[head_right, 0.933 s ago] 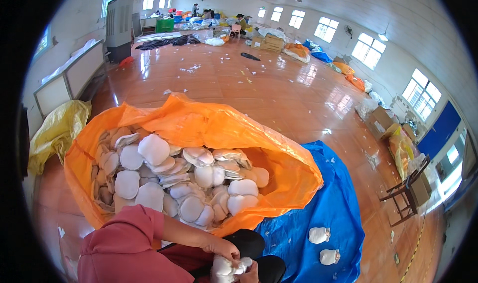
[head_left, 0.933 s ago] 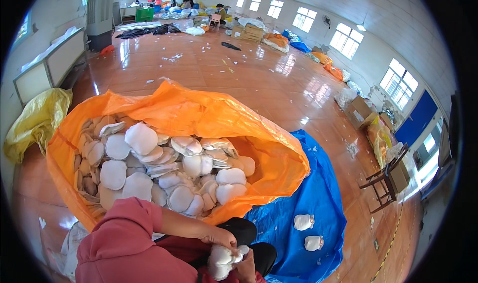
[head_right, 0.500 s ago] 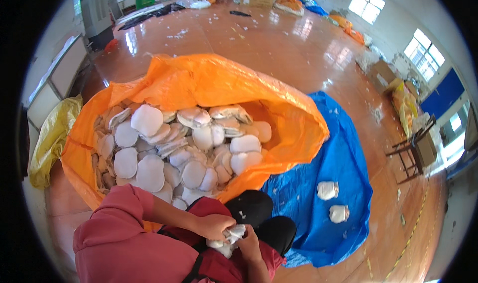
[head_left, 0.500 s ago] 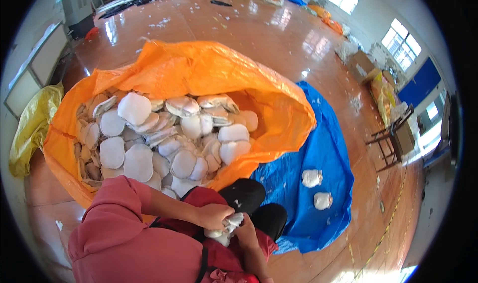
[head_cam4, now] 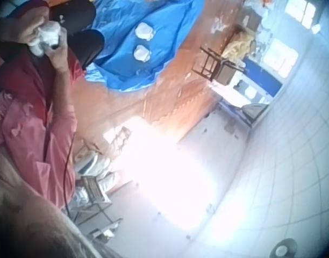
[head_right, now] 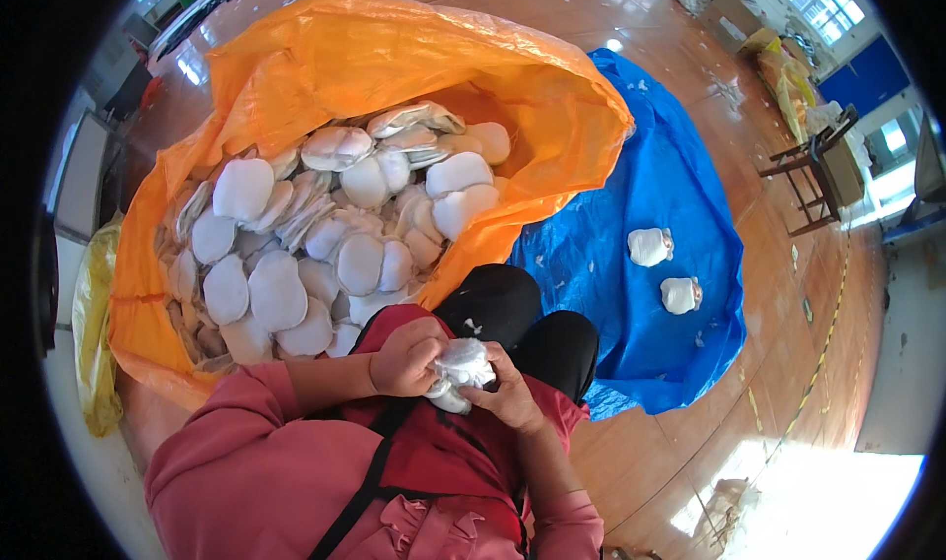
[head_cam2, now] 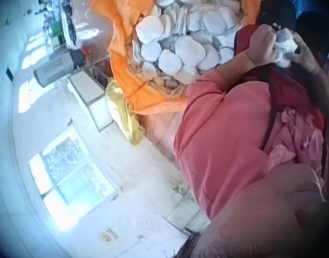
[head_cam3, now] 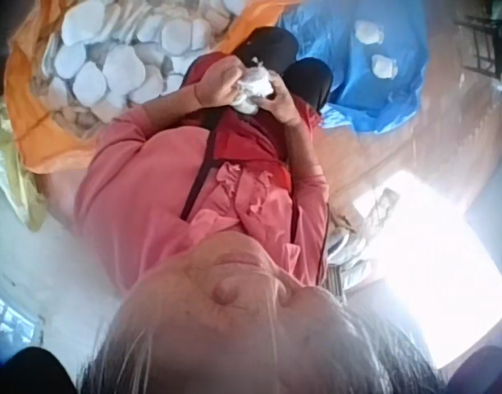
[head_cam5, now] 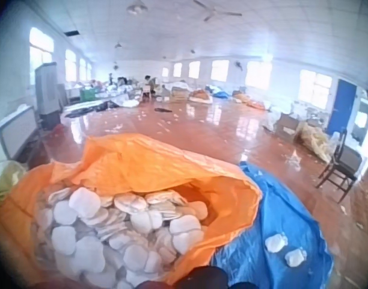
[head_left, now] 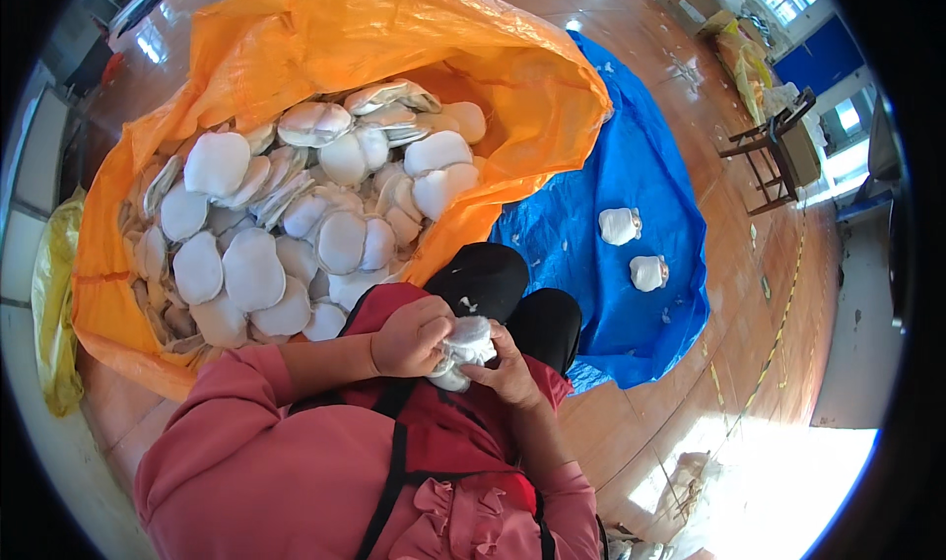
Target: The person sits on the floor and repeatedly stuffs white fabric pieces with a soft white filling, then ties them closed. The finished stuffed items are placed on a blue tarp beside the work area.
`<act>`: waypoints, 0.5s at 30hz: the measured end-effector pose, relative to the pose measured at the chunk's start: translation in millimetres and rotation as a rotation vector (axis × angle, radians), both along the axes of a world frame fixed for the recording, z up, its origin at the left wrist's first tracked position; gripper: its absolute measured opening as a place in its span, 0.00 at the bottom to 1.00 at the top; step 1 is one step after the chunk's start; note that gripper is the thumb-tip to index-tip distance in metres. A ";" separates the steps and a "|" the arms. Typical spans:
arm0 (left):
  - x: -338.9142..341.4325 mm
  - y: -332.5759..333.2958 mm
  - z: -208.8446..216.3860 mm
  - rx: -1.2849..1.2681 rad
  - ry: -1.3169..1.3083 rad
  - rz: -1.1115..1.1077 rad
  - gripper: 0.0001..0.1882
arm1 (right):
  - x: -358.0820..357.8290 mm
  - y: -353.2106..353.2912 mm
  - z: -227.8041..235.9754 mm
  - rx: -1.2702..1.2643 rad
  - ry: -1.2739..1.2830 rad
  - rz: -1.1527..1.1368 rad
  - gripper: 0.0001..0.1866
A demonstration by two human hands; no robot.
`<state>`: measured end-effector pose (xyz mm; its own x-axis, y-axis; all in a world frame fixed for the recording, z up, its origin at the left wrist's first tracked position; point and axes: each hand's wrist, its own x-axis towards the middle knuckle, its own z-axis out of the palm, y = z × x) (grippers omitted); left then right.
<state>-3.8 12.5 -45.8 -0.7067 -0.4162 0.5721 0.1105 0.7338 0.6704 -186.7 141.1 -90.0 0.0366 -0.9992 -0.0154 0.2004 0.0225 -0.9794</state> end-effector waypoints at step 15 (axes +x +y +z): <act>-7.4 -29.0 -20.0 0.215 0.091 0.186 0.13 | -4.4 -40.4 23.4 0.238 -0.357 -0.004 0.36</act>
